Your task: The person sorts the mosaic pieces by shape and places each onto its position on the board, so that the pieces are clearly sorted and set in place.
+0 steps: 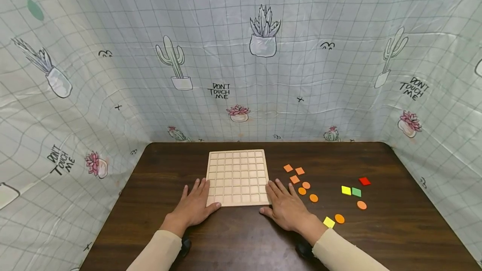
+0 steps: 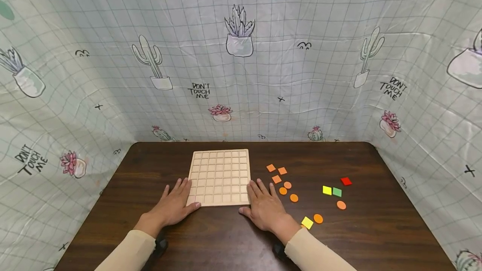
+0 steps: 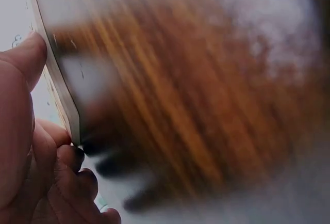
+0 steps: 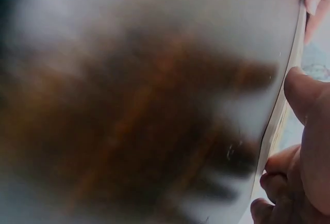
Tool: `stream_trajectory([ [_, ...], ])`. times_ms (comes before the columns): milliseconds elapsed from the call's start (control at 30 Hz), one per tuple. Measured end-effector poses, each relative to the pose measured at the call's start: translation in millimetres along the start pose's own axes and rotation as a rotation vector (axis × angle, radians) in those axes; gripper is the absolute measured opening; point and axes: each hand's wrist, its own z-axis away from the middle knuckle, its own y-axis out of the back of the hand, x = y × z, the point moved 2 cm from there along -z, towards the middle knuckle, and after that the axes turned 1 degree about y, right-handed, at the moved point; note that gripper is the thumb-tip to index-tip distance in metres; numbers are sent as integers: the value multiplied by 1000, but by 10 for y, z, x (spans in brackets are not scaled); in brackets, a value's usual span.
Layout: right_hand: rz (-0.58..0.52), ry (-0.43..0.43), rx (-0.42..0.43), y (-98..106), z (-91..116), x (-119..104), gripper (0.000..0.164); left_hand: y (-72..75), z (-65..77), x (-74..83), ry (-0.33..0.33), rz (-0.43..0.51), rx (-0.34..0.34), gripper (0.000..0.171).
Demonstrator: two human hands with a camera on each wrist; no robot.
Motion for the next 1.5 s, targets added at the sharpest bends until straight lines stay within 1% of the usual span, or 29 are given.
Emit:
stream_trajectory([
  [100,4,2,3,-8,53,-17,79,-6,29,10,-8,-5,-5,88],
  [233,-12,16,10,-21,154,-38,79,-21,103,26,-18,-13,-12,89],
  [500,-43,71,21,-43,467,-36,78,-99,298,102,-70,9,-8,89],
  [633,-46,85,1,-84,648,-49,82,-164,448,134,-104,10,1,90],
  [767,-37,117,-2,-144,815,-48,87,-227,645,159,-155,13,9,89],
  [833,-5,142,15,-180,899,-26,89,-256,734,178,-183,15,8,87],
  [933,48,164,72,-243,1024,34,87,-305,822,218,-224,4,8,84],
  [1033,95,184,143,-315,1129,109,82,-353,862,258,-242,-12,8,81],
  [1100,134,201,188,-358,1173,150,79,-381,876,282,-241,-31,14,80],
  [1267,194,233,260,-422,1230,219,75,-440,898,338,-228,-44,30,80],
  [1367,181,222,253,-423,1240,250,75,-459,898,368,-231,-40,39,81],
  [1500,112,176,162,-414,1232,274,79,-464,894,391,-228,-29,24,82],
])
